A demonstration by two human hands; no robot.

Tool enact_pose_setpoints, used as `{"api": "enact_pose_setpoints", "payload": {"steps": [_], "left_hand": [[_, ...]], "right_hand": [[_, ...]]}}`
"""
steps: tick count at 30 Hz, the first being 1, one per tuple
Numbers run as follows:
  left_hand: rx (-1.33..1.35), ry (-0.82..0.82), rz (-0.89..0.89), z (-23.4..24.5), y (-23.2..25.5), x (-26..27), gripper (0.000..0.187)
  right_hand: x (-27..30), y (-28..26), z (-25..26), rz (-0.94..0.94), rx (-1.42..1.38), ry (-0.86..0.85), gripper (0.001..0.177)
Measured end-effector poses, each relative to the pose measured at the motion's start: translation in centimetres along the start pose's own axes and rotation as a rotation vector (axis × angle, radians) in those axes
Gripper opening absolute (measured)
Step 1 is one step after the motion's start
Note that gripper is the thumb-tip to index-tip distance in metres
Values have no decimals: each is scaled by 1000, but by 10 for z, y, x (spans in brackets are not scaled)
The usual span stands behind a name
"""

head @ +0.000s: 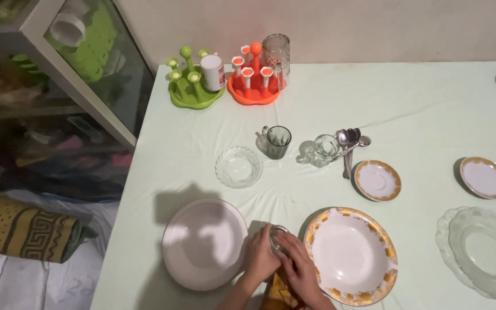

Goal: The person dries a glass mug with a cloth on a table that already has plates, bowls, and cutlery laid out. The person wipes the mug thoroughly and places it back on the table among the other items.

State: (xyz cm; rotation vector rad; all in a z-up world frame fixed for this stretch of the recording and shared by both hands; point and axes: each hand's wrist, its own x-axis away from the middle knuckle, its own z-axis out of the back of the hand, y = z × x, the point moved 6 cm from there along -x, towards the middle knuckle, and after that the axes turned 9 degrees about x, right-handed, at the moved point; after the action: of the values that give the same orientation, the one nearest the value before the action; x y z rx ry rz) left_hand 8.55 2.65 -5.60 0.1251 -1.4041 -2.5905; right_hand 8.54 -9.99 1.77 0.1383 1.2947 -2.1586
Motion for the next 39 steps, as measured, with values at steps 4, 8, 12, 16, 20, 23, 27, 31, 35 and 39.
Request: {"api": "enact_pose_setpoints", "payload": {"steps": [4,8,12,16,20,23,27,31,35,39], "left_hand": [[57,-14,3,25,36,2,48],[-54,107,-120,24,40,18,46],[-58,202,-175,18,35,23,49],[-116,323,-231,4,15,21,78],[200,246,-64,10,26,43,73],[474,209,116,-8,3,53,74],[962,230,365,-15,0,64,84],[1260,148,524,-18,1,78,60],[1670,53,681,-51,-11,76,58],[1845,108,760,-72,-24,81,68]], "right_hand": [[2,3,0,6,28,41,33],[23,-5,1,100,88,151,24],[30,-13,6,145,100,275,17],[34,3,6,9,2,366,13],[54,-5,16,-92,-225,341,20],[79,-8,23,-213,-307,340,27],[106,12,24,-520,-525,449,29],[137,38,32,-587,-607,594,30],[146,12,41,-577,-571,712,37],[160,27,6,-547,-771,746,66]]}}
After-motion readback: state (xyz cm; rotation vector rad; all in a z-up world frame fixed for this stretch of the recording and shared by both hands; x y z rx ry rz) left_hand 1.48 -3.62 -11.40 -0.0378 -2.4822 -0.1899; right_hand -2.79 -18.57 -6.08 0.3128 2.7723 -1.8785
